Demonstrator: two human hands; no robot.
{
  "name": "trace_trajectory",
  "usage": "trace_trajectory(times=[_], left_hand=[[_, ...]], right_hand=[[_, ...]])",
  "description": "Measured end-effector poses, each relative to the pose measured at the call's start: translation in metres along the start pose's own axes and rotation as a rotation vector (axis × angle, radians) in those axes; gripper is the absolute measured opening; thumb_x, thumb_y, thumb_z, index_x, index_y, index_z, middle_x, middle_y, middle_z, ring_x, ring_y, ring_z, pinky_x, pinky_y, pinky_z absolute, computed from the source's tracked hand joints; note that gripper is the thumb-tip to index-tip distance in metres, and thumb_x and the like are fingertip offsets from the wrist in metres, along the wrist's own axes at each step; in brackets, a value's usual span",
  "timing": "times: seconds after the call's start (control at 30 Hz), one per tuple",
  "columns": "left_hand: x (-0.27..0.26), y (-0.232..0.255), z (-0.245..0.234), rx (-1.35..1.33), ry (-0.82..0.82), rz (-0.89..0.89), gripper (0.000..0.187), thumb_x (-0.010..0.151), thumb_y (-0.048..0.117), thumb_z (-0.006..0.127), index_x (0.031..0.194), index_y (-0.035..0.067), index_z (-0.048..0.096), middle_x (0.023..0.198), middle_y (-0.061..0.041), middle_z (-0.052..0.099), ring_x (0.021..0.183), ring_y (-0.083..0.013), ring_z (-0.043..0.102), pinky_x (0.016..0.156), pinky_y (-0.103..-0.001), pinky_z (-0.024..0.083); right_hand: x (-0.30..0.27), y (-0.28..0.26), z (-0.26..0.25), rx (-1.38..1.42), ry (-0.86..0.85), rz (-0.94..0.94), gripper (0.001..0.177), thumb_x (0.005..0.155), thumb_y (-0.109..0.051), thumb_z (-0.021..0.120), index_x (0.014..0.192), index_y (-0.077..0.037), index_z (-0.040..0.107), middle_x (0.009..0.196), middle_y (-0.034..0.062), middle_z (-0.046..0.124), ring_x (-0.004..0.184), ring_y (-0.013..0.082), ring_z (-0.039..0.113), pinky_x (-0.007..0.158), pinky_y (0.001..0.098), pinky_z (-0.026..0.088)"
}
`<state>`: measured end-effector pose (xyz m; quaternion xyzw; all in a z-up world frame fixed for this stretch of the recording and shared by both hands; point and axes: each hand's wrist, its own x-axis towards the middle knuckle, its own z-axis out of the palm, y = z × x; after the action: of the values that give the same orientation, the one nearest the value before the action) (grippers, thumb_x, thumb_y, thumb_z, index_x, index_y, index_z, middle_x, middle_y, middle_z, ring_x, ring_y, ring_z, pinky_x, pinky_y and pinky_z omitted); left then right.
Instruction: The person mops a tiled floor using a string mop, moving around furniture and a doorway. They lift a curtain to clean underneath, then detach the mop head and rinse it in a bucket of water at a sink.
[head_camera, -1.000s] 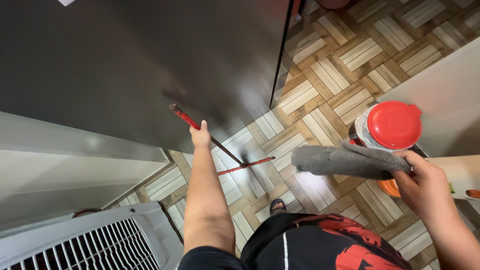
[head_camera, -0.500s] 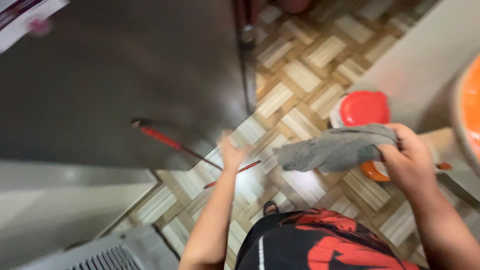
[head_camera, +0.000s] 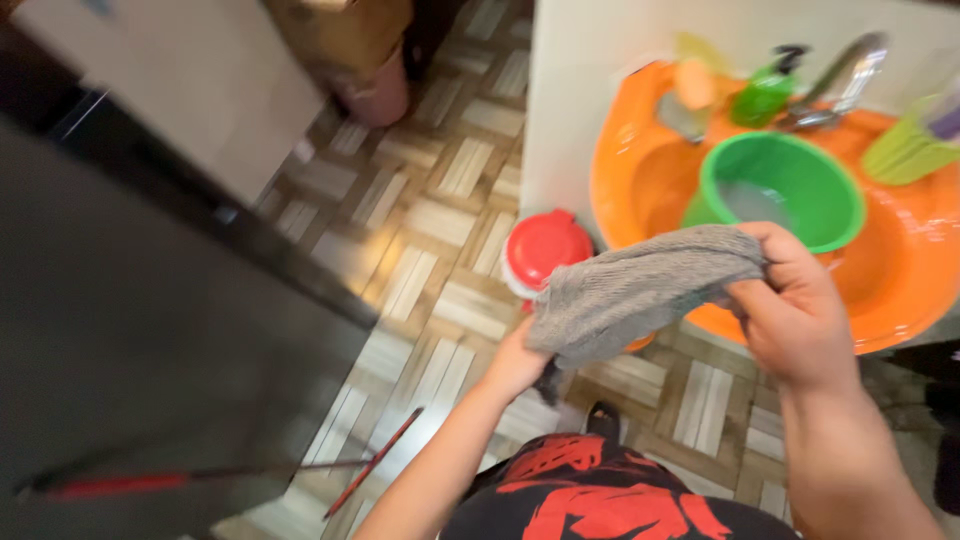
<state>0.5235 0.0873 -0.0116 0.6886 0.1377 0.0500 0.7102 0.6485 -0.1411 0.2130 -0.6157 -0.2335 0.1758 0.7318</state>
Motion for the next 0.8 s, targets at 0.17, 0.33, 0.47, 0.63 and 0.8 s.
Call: trace_trajectory(times=[0.17,0.33,0.47,0.63,0.8], left_hand=[[0.044,0.137,0.055,-0.125,-0.096,0.120,0.053,0.095,0.016,0.066,0.143,-0.001,0.055,0.136,-0.011,0.067,0.125,-0.0173,0.061,0.109,-0.031,0.047],[0.108,0.258,0.125,-0.060,-0.093,0.252,0.066,0.087,0.012,0.070,0.141,-0.004,0.037,0.129,-0.016,0.064,0.122,-0.0190,0.061,0.104,-0.032,0.049],[0.171,0.320,0.176,-0.076,-0.130,0.393,0.072,0.083,0.006,0.070,0.143,-0.004,0.031,0.125,-0.015,0.063,0.115,-0.0189,0.064,0.098,-0.030,0.054],[0.235,0.329,0.237,0.021,-0.060,0.466,0.067,0.080,0.004,0.073,0.136,0.000,0.037,0.111,-0.012,0.063,0.093,-0.0164,0.060,0.080,-0.027,0.052],[0.291,0.260,0.266,0.127,-0.029,0.592,0.059,0.075,0.000,0.073,0.127,0.005,0.046,0.116,-0.011,0.060,0.098,-0.0196,0.060,0.084,-0.031,0.052]], right_hand=[[0.017,-0.004,-0.125,-0.207,0.029,-0.039,0.031,0.096,0.008,0.055,0.126,0.001,0.058,0.111,0.0031,0.065,0.097,0.0079,0.059,0.084,0.0231,0.047],[0.035,-0.005,-0.199,-0.262,0.012,-0.019,0.036,0.093,0.007,0.056,0.129,0.001,0.056,0.120,0.0049,0.067,0.112,0.0124,0.064,0.098,0.0276,0.049],[0.051,-0.016,-0.238,-0.385,0.042,-0.021,0.043,0.091,0.002,0.064,0.133,0.002,0.054,0.125,0.0082,0.068,0.118,0.0160,0.064,0.101,0.0301,0.050],[0.063,-0.016,-0.276,-0.660,0.127,0.064,0.067,0.085,-0.013,0.073,0.147,-0.002,0.048,0.139,0.0126,0.061,0.126,0.0222,0.061,0.092,0.0375,0.053],[0.063,0.004,-0.302,-0.807,0.118,0.150,0.071,0.083,-0.023,0.075,0.148,-0.009,0.049,0.146,0.0111,0.058,0.127,0.0264,0.061,0.093,0.0417,0.052]])
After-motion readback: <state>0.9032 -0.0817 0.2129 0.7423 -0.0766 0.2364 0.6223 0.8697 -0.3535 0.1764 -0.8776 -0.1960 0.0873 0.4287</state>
